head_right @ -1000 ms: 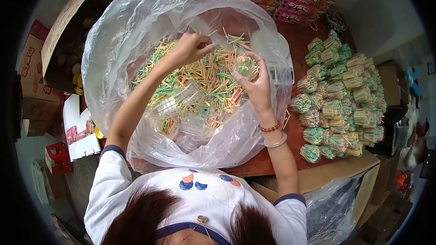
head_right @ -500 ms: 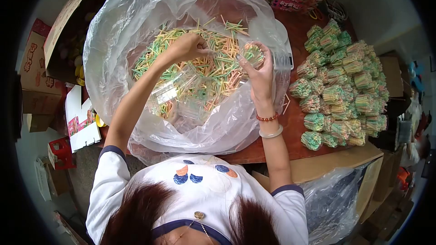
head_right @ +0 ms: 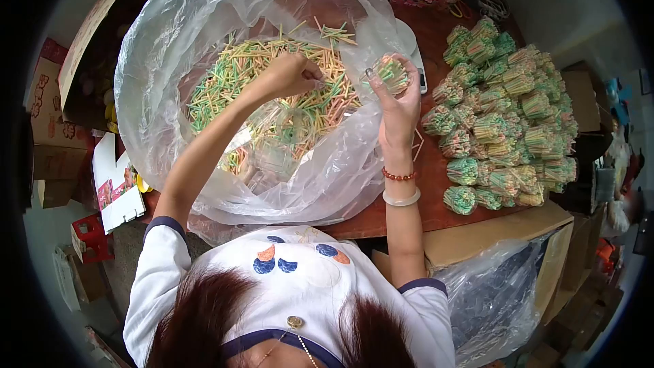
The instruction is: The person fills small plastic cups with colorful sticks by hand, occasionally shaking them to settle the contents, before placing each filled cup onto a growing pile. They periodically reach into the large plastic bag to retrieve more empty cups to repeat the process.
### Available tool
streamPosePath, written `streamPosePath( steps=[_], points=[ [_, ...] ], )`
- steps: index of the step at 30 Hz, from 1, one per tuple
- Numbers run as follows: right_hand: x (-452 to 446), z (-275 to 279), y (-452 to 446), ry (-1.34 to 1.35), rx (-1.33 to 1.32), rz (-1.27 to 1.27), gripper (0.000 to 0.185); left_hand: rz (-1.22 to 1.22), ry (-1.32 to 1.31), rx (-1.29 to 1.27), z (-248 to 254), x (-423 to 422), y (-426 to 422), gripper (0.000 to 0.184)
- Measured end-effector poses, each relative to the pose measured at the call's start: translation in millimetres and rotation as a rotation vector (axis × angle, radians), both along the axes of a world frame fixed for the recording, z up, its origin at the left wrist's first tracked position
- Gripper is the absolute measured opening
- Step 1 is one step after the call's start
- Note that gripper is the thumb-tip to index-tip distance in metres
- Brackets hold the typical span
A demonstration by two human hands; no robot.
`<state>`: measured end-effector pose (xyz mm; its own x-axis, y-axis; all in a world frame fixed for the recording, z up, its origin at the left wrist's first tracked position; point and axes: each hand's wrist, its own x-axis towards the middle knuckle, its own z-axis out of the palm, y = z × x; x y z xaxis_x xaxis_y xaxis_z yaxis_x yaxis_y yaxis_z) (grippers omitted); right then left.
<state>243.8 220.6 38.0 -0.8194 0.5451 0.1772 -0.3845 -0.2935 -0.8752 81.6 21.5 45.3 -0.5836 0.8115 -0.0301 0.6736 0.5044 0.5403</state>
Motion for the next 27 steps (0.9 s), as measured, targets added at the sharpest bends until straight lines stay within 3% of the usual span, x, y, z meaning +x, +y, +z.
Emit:
streamPosePath(
  steps=[7, 12, 17, 24, 27],
  points=[
    [0, -3, 5, -0.011, -0.024, -0.018, 0.055, 0.023, -0.392, 0.054, -15, -18, 2, 0.03],
    [0, -13, 8, -0.034, -0.021, -0.036, 0.054, 0.078, -0.246, 0.065, -11, -20, 10, 0.018],
    [-2, -20, 9, -0.052, 0.046, -0.065, 0.055, 0.173, 0.038, -0.018, -20, -22, 34, 0.032],
    [1, -15, 6, -0.109, 0.136, -0.059, 0.051, 0.149, -0.169, -0.092, -21, -38, 34, 0.035],
    [1, -15, 5, -0.103, 0.165, -0.048, 0.05, 0.238, -0.474, 0.075, -14, -37, 25, 0.032]
  ],
)
